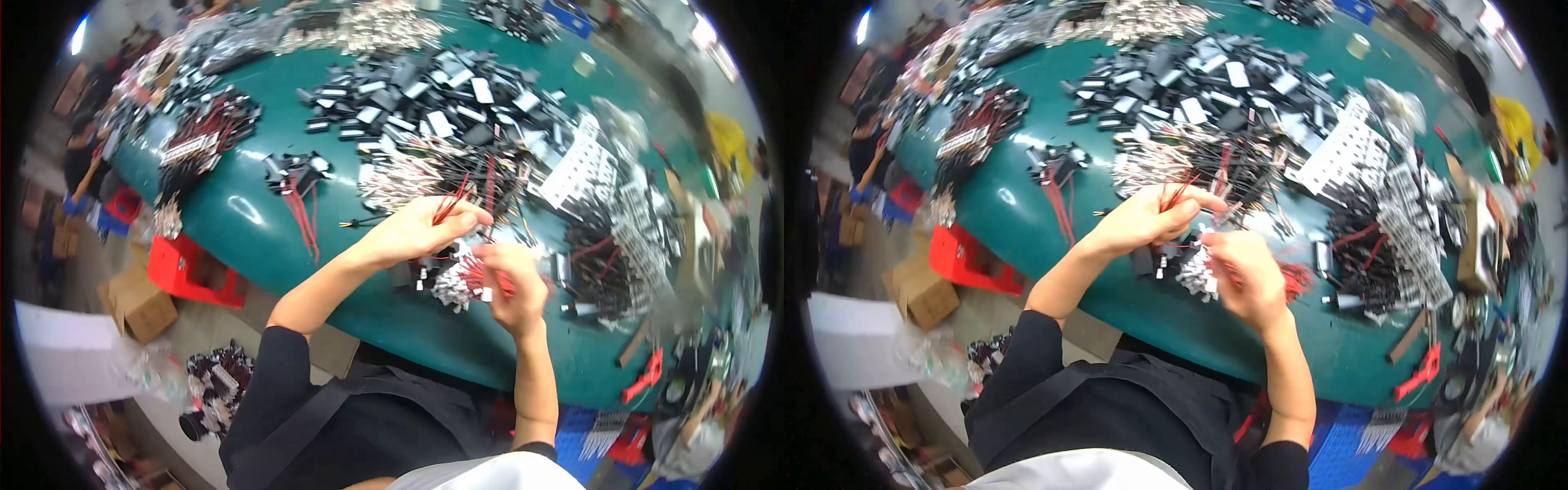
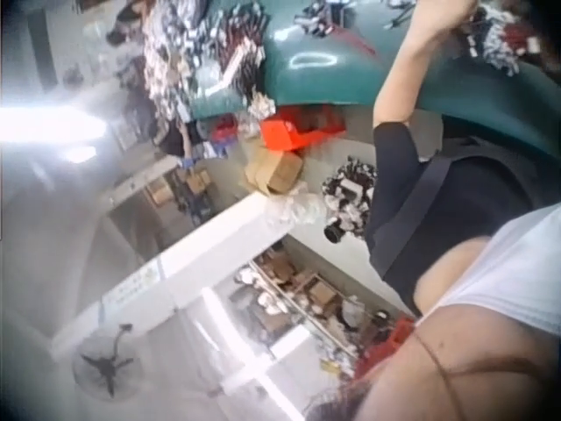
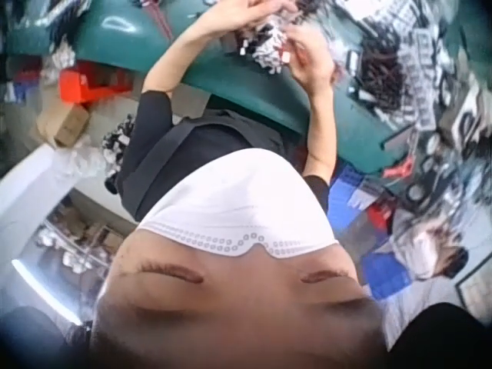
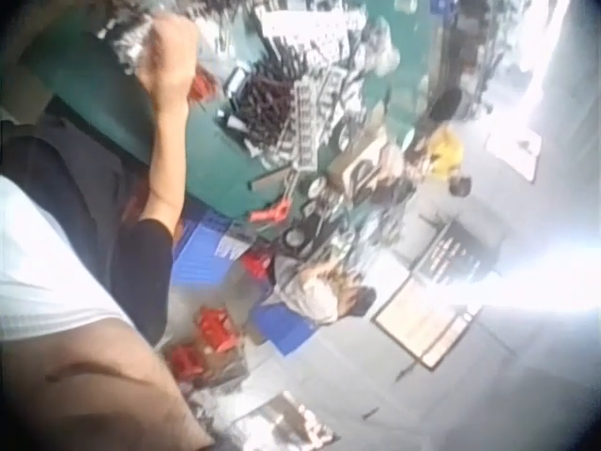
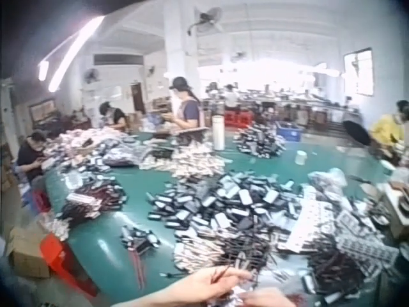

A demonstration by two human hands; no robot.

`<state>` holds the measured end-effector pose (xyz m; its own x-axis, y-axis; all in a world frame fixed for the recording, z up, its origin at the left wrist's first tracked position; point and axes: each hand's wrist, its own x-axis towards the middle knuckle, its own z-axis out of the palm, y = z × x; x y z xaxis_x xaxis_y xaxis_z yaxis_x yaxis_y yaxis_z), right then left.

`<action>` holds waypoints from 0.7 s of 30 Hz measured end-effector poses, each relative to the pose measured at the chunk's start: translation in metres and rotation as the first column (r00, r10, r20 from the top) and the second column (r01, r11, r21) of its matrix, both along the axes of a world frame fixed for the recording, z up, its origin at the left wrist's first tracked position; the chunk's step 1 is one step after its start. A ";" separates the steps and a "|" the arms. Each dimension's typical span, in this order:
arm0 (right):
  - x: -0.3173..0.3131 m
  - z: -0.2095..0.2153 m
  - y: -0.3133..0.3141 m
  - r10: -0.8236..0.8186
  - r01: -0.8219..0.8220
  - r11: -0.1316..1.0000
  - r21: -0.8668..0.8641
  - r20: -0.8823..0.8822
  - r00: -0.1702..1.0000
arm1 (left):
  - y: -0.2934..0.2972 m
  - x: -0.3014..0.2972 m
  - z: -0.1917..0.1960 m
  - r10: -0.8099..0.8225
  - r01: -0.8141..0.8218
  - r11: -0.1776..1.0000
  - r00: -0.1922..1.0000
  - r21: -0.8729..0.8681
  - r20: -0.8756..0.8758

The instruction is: The person assembles wire sets into small electronic driver modules by hand, connecting electrical wires to the modules.

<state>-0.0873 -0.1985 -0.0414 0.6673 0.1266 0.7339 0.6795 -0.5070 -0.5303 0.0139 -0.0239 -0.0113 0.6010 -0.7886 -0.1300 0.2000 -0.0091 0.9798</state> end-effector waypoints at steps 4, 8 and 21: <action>-0.004 -0.003 -0.002 0.065 -0.068 0.995 -0.079 -0.042 0.997 | -0.010 -0.004 -0.002 -0.082 0.082 0.997 0.996 0.000 -0.017; -0.013 0.000 -0.005 0.145 -0.130 0.989 0.073 -0.281 0.949 | -0.006 -0.002 -0.013 -0.107 0.107 0.993 0.994 -0.042 0.019; -0.008 -0.010 -0.011 0.161 0.054 0.891 0.450 -0.427 0.890 | -0.012 -0.022 -0.014 -0.202 0.008 0.962 0.695 0.273 0.690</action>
<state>-0.0955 -0.2092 -0.0510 0.9331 -0.0908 0.3479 0.3369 -0.1174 -0.9342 -0.0084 -0.0362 -0.0250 0.5049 -0.8559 0.1117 -0.5652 -0.2300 0.7923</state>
